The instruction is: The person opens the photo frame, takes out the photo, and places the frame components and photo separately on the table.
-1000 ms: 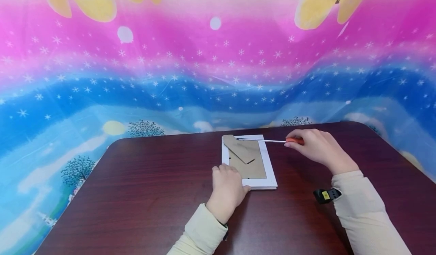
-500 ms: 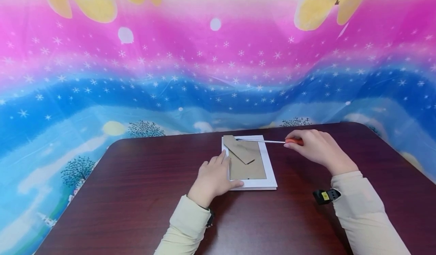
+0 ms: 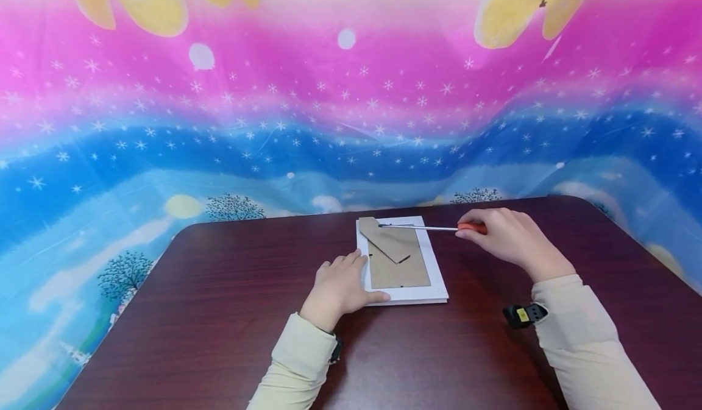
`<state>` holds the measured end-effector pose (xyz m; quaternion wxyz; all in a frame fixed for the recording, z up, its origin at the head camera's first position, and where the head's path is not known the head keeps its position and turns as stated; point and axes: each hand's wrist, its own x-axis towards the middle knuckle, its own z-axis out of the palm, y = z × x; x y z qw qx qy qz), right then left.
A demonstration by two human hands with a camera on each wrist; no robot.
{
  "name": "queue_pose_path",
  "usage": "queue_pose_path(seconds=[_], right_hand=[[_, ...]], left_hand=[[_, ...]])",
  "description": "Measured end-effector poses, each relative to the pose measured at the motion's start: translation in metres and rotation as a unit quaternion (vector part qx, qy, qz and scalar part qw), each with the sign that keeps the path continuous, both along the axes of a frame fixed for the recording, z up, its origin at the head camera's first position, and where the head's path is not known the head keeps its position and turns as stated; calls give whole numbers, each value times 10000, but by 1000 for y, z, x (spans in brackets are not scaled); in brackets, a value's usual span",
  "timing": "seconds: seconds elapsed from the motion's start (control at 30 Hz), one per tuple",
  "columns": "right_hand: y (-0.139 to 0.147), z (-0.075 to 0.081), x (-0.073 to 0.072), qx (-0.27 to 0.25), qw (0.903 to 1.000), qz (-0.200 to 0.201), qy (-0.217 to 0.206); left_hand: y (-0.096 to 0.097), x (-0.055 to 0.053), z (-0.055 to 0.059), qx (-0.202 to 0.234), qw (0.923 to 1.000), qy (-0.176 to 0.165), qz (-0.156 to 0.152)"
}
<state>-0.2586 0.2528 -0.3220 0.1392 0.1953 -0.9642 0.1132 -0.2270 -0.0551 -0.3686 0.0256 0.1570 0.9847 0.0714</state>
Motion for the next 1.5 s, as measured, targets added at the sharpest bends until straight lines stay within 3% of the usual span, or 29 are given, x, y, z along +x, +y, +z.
queue_pose_path(seconds=[0.23, 0.83, 1.5], right_hand=[[0, 1, 1, 23, 10000, -56, -47], [-4, -2, 3, -12, 9996, 148, -245], [-10, -6, 2, -16, 9987, 142, -495]], left_hand=[[3, -1, -1, -165, 9998, 106, -61], [1, -2, -2, 6, 9999, 123, -72], [-4, -4, -1, 188, 9995, -150, -183]])
